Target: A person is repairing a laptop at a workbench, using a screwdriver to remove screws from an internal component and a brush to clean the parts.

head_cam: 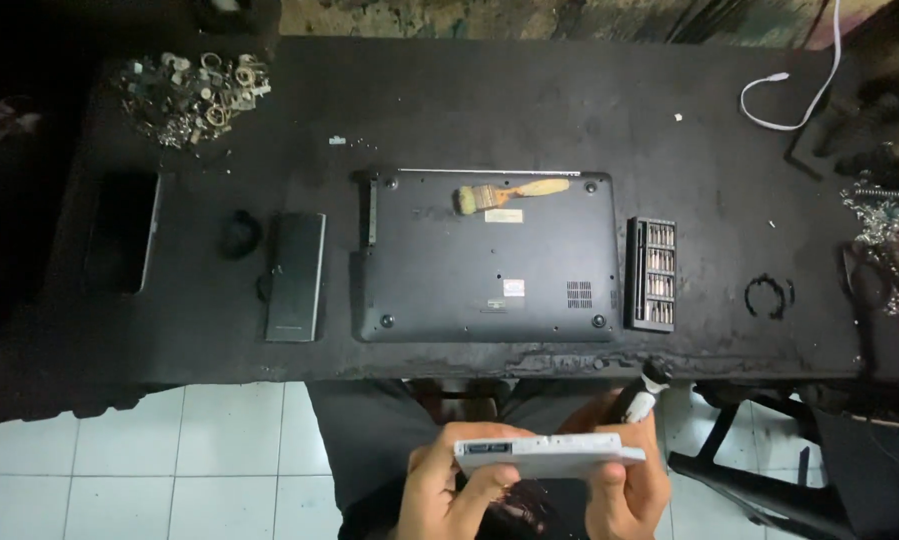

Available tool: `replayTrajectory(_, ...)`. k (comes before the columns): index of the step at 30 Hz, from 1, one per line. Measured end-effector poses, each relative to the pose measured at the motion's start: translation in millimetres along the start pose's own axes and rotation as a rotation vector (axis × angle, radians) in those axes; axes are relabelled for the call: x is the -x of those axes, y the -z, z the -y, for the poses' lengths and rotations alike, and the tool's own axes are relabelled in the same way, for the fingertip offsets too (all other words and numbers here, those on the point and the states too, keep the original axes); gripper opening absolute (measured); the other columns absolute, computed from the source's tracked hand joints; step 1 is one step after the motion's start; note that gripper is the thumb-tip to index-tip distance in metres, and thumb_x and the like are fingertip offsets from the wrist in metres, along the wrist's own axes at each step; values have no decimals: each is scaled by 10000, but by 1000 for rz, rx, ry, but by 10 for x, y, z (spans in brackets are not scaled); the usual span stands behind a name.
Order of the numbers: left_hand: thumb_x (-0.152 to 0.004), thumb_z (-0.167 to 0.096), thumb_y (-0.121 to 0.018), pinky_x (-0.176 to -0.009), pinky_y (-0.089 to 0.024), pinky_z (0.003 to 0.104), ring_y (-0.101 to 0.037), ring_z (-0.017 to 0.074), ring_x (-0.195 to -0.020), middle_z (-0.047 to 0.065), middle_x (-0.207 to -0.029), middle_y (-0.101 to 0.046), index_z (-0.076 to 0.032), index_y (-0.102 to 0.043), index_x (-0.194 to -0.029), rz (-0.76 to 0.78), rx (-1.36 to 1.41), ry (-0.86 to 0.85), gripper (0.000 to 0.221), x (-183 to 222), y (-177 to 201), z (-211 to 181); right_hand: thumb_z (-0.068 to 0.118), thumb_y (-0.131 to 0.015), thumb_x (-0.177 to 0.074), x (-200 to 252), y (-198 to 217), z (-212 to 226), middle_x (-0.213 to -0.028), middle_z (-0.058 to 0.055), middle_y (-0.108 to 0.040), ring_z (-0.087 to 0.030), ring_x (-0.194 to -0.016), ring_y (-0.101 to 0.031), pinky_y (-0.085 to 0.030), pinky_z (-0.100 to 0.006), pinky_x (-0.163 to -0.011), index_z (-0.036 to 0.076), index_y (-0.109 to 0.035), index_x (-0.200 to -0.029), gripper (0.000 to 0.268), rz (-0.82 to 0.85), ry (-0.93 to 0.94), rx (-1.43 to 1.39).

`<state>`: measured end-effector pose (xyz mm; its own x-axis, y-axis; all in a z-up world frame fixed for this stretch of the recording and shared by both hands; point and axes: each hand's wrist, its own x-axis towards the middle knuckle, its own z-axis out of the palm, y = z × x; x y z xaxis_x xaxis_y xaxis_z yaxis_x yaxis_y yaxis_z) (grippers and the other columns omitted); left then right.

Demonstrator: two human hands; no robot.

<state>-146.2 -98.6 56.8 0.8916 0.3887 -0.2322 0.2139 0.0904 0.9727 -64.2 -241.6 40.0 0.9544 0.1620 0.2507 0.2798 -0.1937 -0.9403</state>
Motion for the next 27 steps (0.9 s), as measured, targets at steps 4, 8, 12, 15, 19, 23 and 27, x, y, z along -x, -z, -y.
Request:
replayTrajectory(4,-969,-220,-665,-843,-698,364,-852,297,-946,133,-1044,-839,-110,-667,-1056,40,241,-202,141,-17,20,-213,435,-484,-1052,-89,-64,355,-752,-157,-560,-215,-602,-568,-467,-286,-566,73,-549,-818,435,61,20,-175)
replayTrajectory(8,-966,-183,-665,-750,-730,357,-829,289,-865,178,-1067,-824,-83,-670,-1113,33,352,-111,178,51,13,-176,358,-499,-1028,51,195,223,-918,-180,-665,-255,-796,-642,-518,-328,-695,50,-681,-935,369,283,-74,-121)
replayTrajectory(12,-947,-152,-695,-618,-704,342,-816,302,-736,208,-929,-816,-69,-644,-1012,-83,375,-205,118,93,-64,-143,435,-564,-987,198,-13,95,-818,-146,-611,-210,-664,-608,-490,-281,-609,57,-680,-836,423,-11,-20,-31)
replayTrajectory(15,-900,-304,-721,-478,-579,260,-744,179,-615,62,-786,-804,-126,-728,-978,-175,137,-153,195,76,-72,129,315,-561,-981,478,27,-531,-1079,-210,-611,-246,-841,-651,-552,-314,-725,-40,-578,-1154,396,-134,-23,-88)
replayTrajectory(19,-852,-490,-727,-586,-620,320,-701,188,-709,66,-841,-765,-72,-687,-1015,53,226,44,450,-190,152,128,292,-606,-1026,736,73,-1269,-926,-62,-677,-126,-806,-598,-487,-283,-666,18,-623,-1211,331,-171,-507,-318)
replayTrajectory(23,-892,-483,-596,-1131,-503,442,-672,290,-1264,96,-1355,-704,-103,-615,-1388,241,414,413,625,-158,291,558,357,-519,-1015,189,-108,-351,-1107,-41,-676,-163,-1003,-630,-484,-291,-866,19,-675,-1221,426,303,-414,-142)
replayTrajectory(27,-861,-426,-649,-1140,-432,443,-513,269,-1412,41,-1550,-526,-182,-404,-1558,-2,513,1057,779,-19,516,814,378,-599,-923,155,14,-452,-1050,-14,-507,-138,-810,-472,-362,-239,-811,213,-714,-1296,424,458,-480,192)
